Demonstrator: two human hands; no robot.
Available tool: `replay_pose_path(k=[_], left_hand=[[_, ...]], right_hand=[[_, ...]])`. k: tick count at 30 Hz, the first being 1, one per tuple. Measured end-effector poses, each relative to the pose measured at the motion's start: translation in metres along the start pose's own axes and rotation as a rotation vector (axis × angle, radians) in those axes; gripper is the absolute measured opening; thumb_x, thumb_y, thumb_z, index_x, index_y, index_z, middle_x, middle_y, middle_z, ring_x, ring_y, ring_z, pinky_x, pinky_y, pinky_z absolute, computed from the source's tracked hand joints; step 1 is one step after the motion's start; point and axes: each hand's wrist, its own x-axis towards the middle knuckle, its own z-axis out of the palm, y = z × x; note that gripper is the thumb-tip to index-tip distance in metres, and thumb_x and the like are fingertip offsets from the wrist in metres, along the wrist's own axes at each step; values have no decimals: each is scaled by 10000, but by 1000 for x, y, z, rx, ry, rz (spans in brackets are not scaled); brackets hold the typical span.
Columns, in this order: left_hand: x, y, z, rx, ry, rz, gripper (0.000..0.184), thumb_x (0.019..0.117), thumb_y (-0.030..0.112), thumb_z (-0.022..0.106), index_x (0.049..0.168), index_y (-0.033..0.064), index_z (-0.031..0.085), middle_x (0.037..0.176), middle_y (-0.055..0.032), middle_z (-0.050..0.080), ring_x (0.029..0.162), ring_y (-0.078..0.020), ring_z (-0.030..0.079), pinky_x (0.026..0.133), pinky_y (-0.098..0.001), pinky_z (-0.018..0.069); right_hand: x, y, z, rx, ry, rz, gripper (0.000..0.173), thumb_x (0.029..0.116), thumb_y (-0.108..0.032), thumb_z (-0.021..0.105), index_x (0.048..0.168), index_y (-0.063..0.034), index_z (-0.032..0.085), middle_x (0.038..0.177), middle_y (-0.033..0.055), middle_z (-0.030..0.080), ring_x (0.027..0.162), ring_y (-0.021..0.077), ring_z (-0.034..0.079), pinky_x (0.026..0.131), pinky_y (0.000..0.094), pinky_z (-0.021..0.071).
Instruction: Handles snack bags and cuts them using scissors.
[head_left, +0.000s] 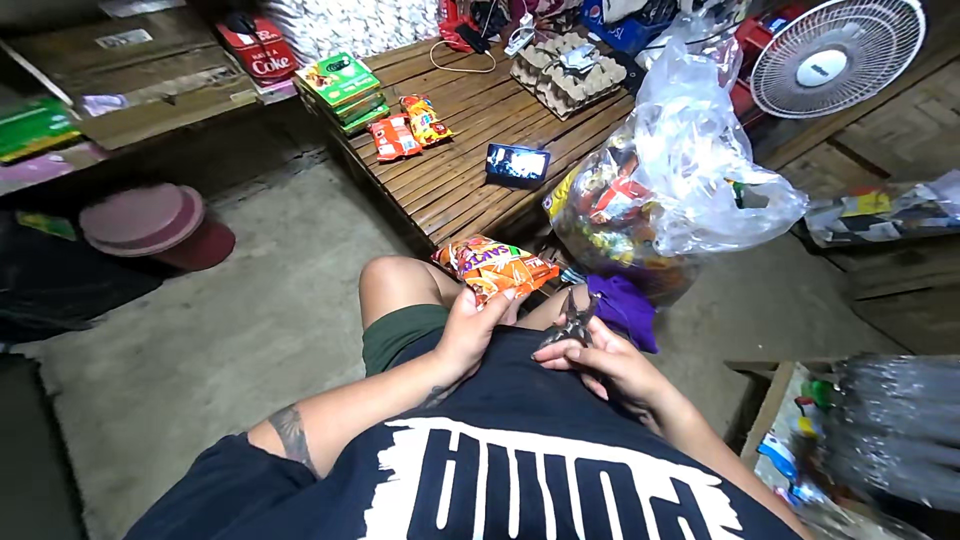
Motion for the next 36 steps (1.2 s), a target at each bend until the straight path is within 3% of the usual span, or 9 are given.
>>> replay_pose_path(k=[5,10,14,21,26,33,36], left_hand=[[0,-1,1,11,-11,-6,314,957,11,605,1246,-70,510,1095,-119,696,1044,-158,689,983,-328,559],[-2,0,1,17,-5,2,323,953,17,610,1250,-66,511,1091,-114,700,1042,-157,691,981,-329,561],[-3,2,1,23,-3,27,288,955,18,598,1226,-51,528,1080,-98,709,1042,-146,693,975,-320,560],[-3,6,0,1,-7,77,285,943,19,603,1211,-47,531,1058,-84,716,1027,-131,696,965,-320,564],[-4,7,-2,-27,-21,125,263,953,13,587,1205,-40,533,1055,-75,720,1028,-132,699,974,-326,562],[-4,3,-7,-39,-94,188,189,950,-14,593,1134,15,561,957,10,722,881,-56,686,855,-257,570],[-4,0,-8,-18,-111,201,242,952,-7,603,1181,-27,529,1038,-13,719,987,-71,693,936,-282,568]], right_hand=[[0,-1,1,4,57,17,337,1015,-145,473,1346,-83,458,1078,101,774,876,104,757,526,164,517],[3,0,3,-84,61,13,285,1056,-174,424,1309,-74,506,1003,52,775,804,63,735,501,158,498],[6,0,3,-108,28,-19,293,1054,-169,460,1298,-57,577,984,8,760,742,30,696,517,161,507],[13,-9,0,-87,-104,0,296,1031,-189,519,1292,-72,597,1058,16,766,869,67,734,582,201,568],[21,-13,-1,-217,-157,5,305,1030,-163,517,1314,-72,581,1046,-4,767,841,50,727,541,182,540],[14,-54,-11,-609,-197,164,261,1067,-198,474,1260,-94,616,852,-59,744,624,1,664,451,162,477],[19,-51,-8,-619,-217,197,259,1057,-207,495,1231,-81,641,808,-76,723,635,4,662,521,177,530]])
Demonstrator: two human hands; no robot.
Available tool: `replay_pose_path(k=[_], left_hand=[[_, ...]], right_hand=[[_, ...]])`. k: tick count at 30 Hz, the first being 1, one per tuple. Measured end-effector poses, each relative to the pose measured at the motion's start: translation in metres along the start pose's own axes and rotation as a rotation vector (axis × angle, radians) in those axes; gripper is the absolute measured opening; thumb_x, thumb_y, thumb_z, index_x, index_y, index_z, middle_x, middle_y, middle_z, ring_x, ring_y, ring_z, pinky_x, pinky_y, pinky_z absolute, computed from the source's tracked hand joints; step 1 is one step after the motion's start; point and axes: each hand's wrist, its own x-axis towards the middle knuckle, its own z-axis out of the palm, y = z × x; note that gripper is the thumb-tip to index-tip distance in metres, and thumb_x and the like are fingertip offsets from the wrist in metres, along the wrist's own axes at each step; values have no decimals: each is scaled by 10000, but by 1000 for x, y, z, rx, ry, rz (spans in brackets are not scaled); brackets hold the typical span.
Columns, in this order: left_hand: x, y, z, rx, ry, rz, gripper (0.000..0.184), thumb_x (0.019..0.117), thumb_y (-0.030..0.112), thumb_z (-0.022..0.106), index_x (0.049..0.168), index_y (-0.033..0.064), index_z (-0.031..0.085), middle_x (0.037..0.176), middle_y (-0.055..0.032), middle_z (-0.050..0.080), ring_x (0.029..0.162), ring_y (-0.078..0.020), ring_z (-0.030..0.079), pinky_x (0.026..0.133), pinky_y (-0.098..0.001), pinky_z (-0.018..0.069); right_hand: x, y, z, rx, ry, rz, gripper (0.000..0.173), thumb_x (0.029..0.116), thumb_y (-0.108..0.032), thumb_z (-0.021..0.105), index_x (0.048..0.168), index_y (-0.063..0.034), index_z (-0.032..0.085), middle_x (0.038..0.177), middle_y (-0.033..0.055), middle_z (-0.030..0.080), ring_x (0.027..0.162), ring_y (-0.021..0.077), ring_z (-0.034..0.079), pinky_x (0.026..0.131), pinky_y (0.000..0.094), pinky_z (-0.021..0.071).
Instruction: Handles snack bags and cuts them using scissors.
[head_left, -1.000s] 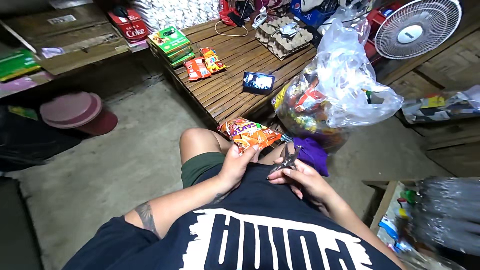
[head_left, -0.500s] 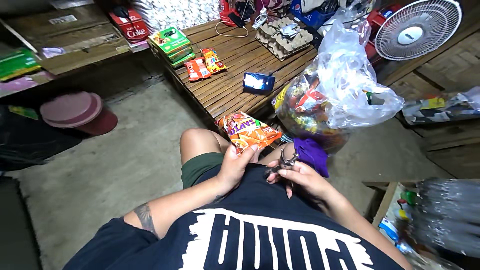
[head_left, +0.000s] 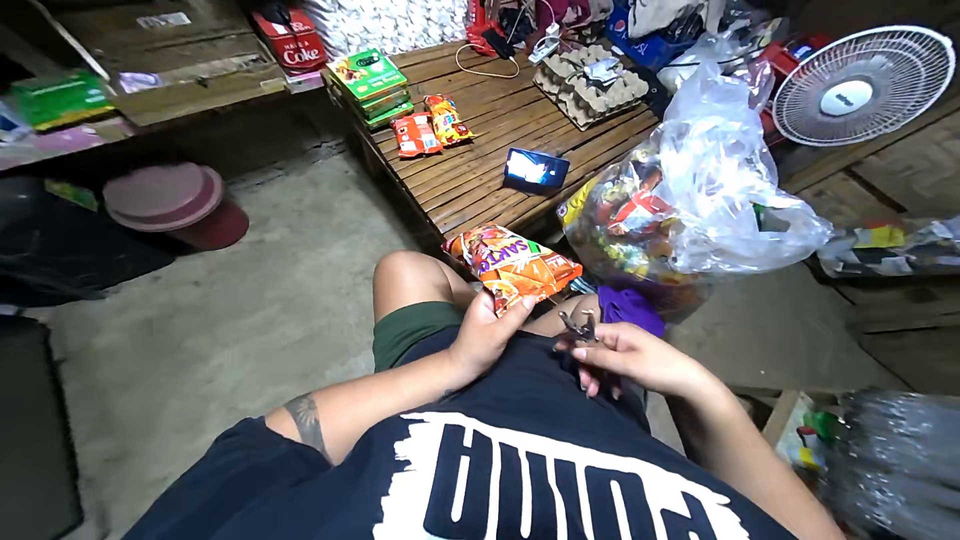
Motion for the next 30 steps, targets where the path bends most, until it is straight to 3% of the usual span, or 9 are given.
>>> replay_pose_path(k=[3,7,10,13,17,20,24,30], left_hand=[[0,-1,1,-3,-13,11,280,949,-4,614,1207,-47,513,1070,-32,716,1031,-83,690,972,-294,560],[-2,2,1,29,-9,19,285,952,9,615,1209,-64,516,1078,-42,714,1035,-80,688,974,-289,559],[-4,3,1,72,-10,51,286,953,23,622,1204,-68,520,1077,-41,716,1031,-76,690,965,-288,565],[-6,4,3,123,-8,79,269,944,33,631,1179,-62,538,1054,-32,720,1007,-65,694,945,-280,572],[-7,7,5,191,-9,95,285,944,57,639,1178,-71,538,1047,-34,719,1001,-57,695,939,-268,576],[-6,8,4,231,-14,110,277,943,77,645,1163,-66,558,1034,-29,723,990,-56,697,928,-267,579],[-6,9,4,281,-18,109,272,936,89,646,1150,-62,575,1020,-25,723,971,-42,695,912,-251,578],[-7,4,1,346,-15,97,293,935,123,654,1150,-62,582,1027,-31,727,979,-39,695,914,-252,579]], right_hand=[[8,6,8,126,44,-21,235,1033,-190,529,1169,-61,671,802,-68,731,686,35,695,637,218,595],[11,14,12,141,140,-66,248,1007,-220,566,1169,-76,687,903,-78,735,770,17,685,727,220,587],[10,18,14,-6,203,-152,261,996,-278,587,1141,-105,719,1138,-50,680,1040,9,610,917,228,513],[10,17,21,-88,225,-212,296,1007,-269,554,1180,-82,705,1226,10,645,1189,65,551,1028,272,456],[10,12,32,-65,226,-167,281,1033,-231,505,1202,-42,626,1114,-33,662,993,-29,602,907,203,506],[13,8,35,-113,268,-161,280,1048,-233,473,1183,-39,624,1025,-47,641,901,-50,573,827,171,483],[18,7,38,-143,309,-160,295,1056,-269,460,1166,-49,623,982,-35,613,881,-32,565,819,185,481],[24,8,46,-153,394,-142,353,1060,-301,452,1200,-25,622,1035,26,639,950,27,598,878,249,501]])
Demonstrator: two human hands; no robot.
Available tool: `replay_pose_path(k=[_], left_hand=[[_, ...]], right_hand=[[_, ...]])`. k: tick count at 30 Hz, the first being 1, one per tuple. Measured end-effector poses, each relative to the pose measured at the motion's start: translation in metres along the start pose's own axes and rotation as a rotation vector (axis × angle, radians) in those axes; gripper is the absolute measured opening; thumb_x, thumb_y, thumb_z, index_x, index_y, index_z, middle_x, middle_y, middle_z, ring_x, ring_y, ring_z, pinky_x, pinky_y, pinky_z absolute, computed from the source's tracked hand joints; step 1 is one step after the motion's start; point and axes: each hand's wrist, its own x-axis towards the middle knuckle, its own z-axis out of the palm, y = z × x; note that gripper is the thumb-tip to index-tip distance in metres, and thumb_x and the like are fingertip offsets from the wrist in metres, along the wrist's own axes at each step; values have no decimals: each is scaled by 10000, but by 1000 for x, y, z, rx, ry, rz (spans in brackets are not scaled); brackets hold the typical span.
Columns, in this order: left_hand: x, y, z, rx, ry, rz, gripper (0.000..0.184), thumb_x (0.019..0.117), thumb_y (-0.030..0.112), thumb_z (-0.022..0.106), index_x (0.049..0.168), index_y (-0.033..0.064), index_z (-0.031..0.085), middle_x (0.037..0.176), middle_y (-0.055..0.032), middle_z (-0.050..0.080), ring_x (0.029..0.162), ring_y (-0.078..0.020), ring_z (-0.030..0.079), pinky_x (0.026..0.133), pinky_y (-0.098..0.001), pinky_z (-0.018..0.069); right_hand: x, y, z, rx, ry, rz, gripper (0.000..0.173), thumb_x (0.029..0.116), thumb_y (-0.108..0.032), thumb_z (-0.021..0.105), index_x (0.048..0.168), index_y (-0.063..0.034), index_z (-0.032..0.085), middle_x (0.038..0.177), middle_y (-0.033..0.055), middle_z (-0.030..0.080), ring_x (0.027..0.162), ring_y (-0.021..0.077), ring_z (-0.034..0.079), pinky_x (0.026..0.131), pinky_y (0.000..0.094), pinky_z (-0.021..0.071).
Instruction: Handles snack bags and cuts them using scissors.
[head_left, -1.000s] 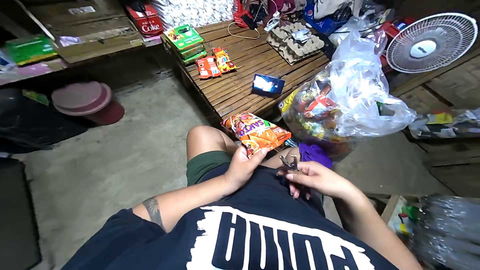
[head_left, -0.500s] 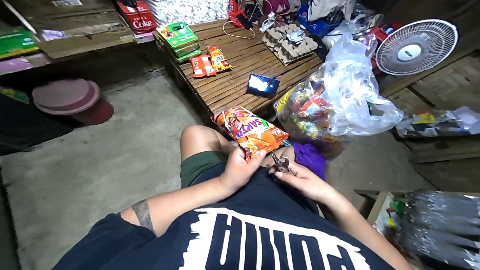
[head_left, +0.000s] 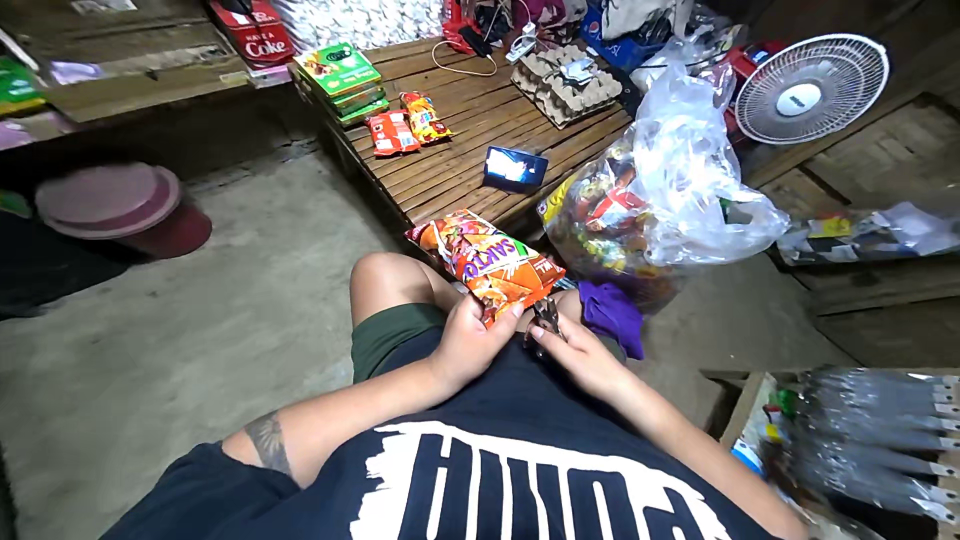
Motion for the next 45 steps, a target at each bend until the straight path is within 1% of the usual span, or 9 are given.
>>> replay_pose_path(k=[4,8,19,23,28,33,45], left_hand=[[0,-2,0,17,9,17,257,934,126,656,1117,-44,596,996,-10,728,946,-24,696,884,-238,584],[0,-3,0,9,3,15,273,938,123,652,1132,-59,589,1014,-23,728,965,-28,695,900,-238,580],[0,-5,-1,-9,9,29,260,938,110,649,1127,-58,591,1017,-25,727,975,-30,694,908,-241,578],[0,-5,-1,-11,9,24,274,938,113,650,1138,-62,583,1023,-25,726,977,-29,694,909,-239,578],[0,-5,-1,-16,0,21,267,937,101,653,1132,-68,584,1027,-33,729,980,-30,695,913,-239,579],[0,-7,-2,29,-6,51,272,945,126,651,1122,-74,597,1019,-37,726,977,-23,691,909,-235,576],[1,-7,-2,26,-17,32,272,944,124,647,1129,-68,594,1028,-36,727,977,-30,693,910,-238,577]], right_hand=[[1,2,4,3,33,11,363,1058,-316,456,1204,-22,613,1016,32,628,921,33,590,854,247,494],[2,5,8,-28,55,-2,373,1054,-338,455,1179,-26,618,969,30,611,876,49,575,824,260,485],[5,9,13,-30,94,6,341,1056,-315,458,1143,-28,621,862,-25,567,736,0,518,710,203,458],[5,9,14,-50,112,12,336,1049,-324,462,1107,-38,627,855,-21,563,742,6,516,719,215,456],[6,10,13,-76,114,18,367,1045,-358,474,1132,-40,635,898,-1,590,796,32,546,761,243,471],[5,14,14,-69,116,-11,349,1046,-342,473,1098,-39,636,880,-1,585,780,34,542,747,243,468],[5,14,13,-88,117,-2,349,1054,-342,460,1088,-42,637,842,-12,567,749,28,526,723,238,460]])
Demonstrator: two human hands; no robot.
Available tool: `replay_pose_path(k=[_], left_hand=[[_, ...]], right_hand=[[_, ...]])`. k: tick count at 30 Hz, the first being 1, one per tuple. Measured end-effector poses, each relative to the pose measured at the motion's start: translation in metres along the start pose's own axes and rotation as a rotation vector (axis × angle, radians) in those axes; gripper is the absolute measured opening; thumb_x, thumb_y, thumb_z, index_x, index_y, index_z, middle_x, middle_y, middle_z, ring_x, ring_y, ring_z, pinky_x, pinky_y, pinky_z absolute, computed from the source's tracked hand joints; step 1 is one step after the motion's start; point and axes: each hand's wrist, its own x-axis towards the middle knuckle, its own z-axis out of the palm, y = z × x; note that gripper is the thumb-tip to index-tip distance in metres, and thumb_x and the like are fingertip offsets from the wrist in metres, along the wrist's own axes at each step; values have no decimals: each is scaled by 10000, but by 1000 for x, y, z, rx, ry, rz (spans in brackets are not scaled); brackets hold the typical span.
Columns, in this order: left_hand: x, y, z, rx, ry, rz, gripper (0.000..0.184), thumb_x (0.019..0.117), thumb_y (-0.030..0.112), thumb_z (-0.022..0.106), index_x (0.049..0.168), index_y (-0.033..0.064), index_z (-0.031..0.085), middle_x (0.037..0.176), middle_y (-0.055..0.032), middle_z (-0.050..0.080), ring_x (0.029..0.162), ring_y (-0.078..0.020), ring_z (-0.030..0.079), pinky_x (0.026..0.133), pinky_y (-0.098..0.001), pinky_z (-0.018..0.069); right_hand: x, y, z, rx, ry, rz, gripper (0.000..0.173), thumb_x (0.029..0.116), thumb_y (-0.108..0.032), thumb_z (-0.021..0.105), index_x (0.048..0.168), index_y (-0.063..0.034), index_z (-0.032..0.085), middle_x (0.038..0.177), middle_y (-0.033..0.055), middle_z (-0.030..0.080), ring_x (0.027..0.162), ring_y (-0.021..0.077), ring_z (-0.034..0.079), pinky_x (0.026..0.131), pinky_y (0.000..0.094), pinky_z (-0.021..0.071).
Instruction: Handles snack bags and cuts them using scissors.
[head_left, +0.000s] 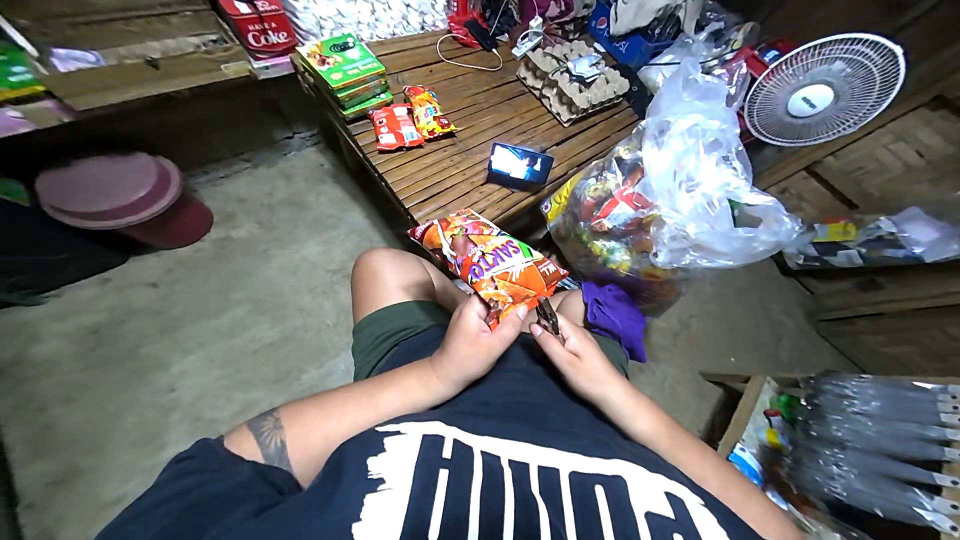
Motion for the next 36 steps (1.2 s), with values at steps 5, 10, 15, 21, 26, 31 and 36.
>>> replay_pose_path(k=[5,10,15,21,26,31,36], left_hand=[[0,-1,0,15,3,-8,279,940,139,655,1128,-60,600,1019,-33,726,970,-25,692,903,-235,576],[0,1,1,-23,-7,-26,268,939,119,657,1132,-56,591,1019,-27,728,970,-31,696,907,-242,579],[-1,3,2,-5,-5,-41,266,934,126,664,1120,-52,601,1008,-25,731,962,-29,697,903,-241,580],[-2,0,3,-16,-25,-15,283,942,130,666,1136,-64,594,1027,-35,728,978,-38,696,919,-250,578],[-1,0,5,-41,-35,-18,281,947,125,663,1143,-62,587,1028,-36,729,977,-51,700,917,-262,583],[-2,0,6,-55,-50,-40,275,949,132,664,1142,-49,590,1012,-27,733,959,-60,707,899,-272,592],[-1,-1,7,-66,-82,-9,270,957,131,667,1148,-46,593,1020,-24,734,967,-61,706,905,-281,593]], right_hand=[[1,-1,0,-18,5,11,337,1055,-337,453,1050,-52,633,789,-32,539,710,26,509,693,242,450],[2,1,1,-17,12,19,338,1049,-366,472,1009,-74,636,742,-53,527,675,13,504,665,240,447],[3,0,1,-21,8,53,371,1028,-414,526,1004,-65,649,761,-46,557,695,18,528,680,247,462],[3,2,0,-41,13,39,371,1019,-399,534,929,-60,652,719,-52,545,669,15,517,665,253,449],[4,8,4,32,53,-1,327,986,-371,599,880,-64,644,695,-92,515,638,-39,473,630,187,417],[4,14,7,93,85,-66,293,940,-341,670,828,-77,610,690,-117,494,633,-72,449,612,145,391],[6,22,11,174,120,-136,252,906,-299,712,802,-94,609,690,-144,503,639,-103,456,610,116,395]])
